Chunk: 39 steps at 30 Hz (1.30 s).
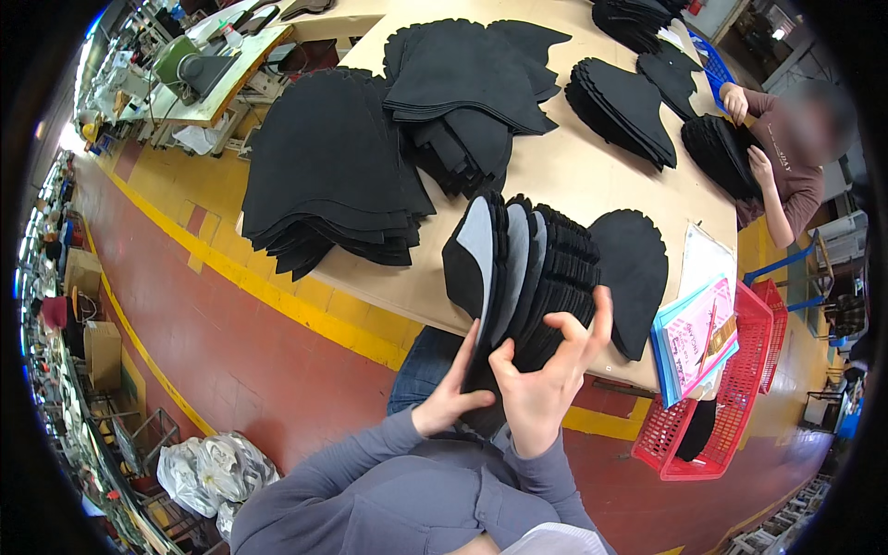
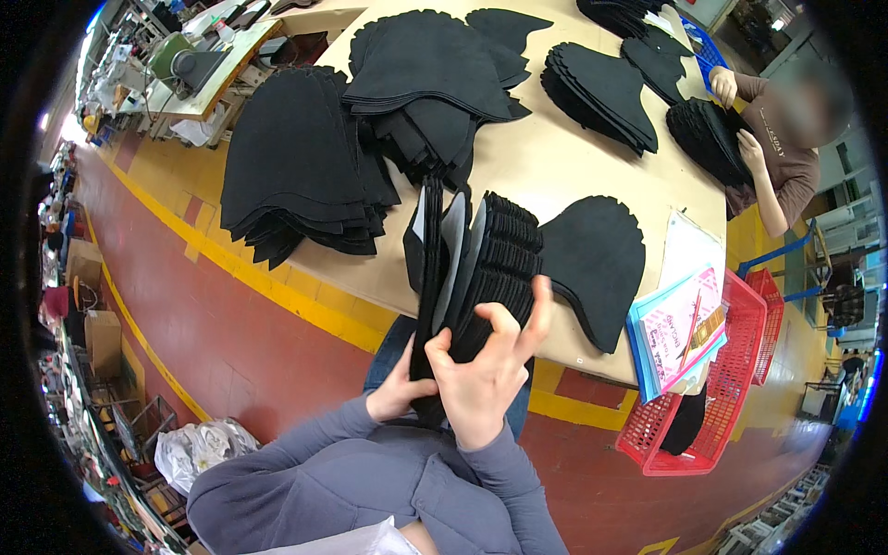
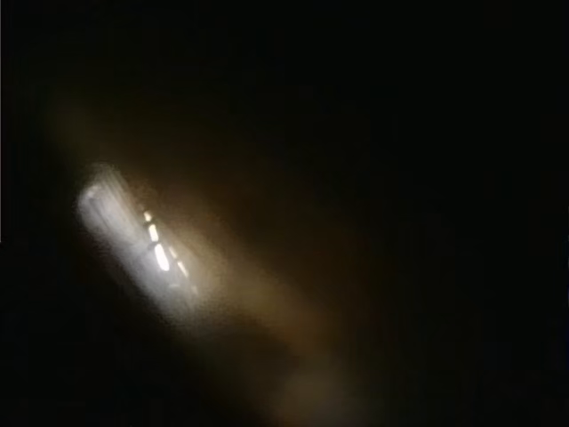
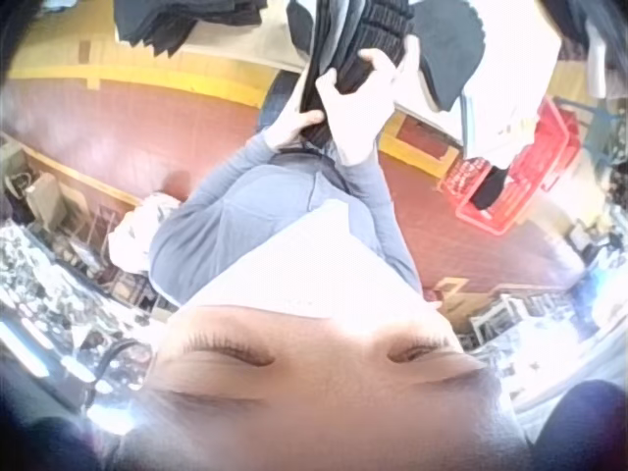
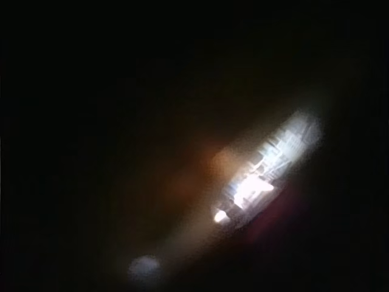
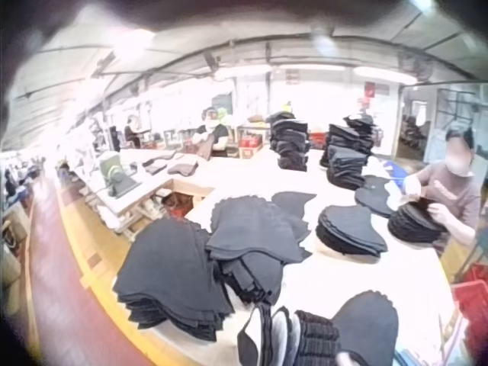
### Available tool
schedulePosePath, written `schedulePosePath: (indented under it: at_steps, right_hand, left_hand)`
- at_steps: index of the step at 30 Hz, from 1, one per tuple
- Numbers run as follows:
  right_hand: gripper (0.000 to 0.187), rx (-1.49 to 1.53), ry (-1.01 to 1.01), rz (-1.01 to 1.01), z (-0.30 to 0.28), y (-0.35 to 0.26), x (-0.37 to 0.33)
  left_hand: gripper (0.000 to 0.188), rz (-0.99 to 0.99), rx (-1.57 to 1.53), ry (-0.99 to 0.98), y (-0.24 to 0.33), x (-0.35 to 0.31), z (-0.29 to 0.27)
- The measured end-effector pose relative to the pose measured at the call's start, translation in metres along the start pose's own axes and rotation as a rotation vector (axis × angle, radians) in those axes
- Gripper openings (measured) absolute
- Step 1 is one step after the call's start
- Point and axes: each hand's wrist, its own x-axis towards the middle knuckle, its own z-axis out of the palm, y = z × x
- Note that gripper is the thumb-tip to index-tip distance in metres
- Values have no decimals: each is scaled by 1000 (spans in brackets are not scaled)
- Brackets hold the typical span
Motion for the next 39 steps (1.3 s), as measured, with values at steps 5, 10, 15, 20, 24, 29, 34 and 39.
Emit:
schedulePosePath:
  at_steps: [5,10,15,20,24,29,34,39]
  right_hand:
    - [123,58,327,30,2,21,-14]
    - [113,795,376,333,-6,70,-22]
    - [99,1093,483,376,-16,134,-51]
    - [98,1016,476,557,-44,125,-47]
    - [99,996,480,555,-49,123,-43]
    - [101,1034,473,535,-45,119,-42]
    - [108,1122,486,489,-44,133,-47]
    - [120,1166,319,445,-46,136,-45]
  left_hand:
    - [115,143,283,-90,-6,3,8]
    - [98,178,478,-97,-20,7,7]
    - [60,-193,466,-119,33,18,13]
    - [51,-121,320,34,120,12,-52]
    - [69,-39,408,229,230,3,-92]
    - [55,-186,190,448,288,-2,-199]
    - [56,-68,403,844,263,13,-194]
    - [42,1058,1320,1302,175,24,-103]
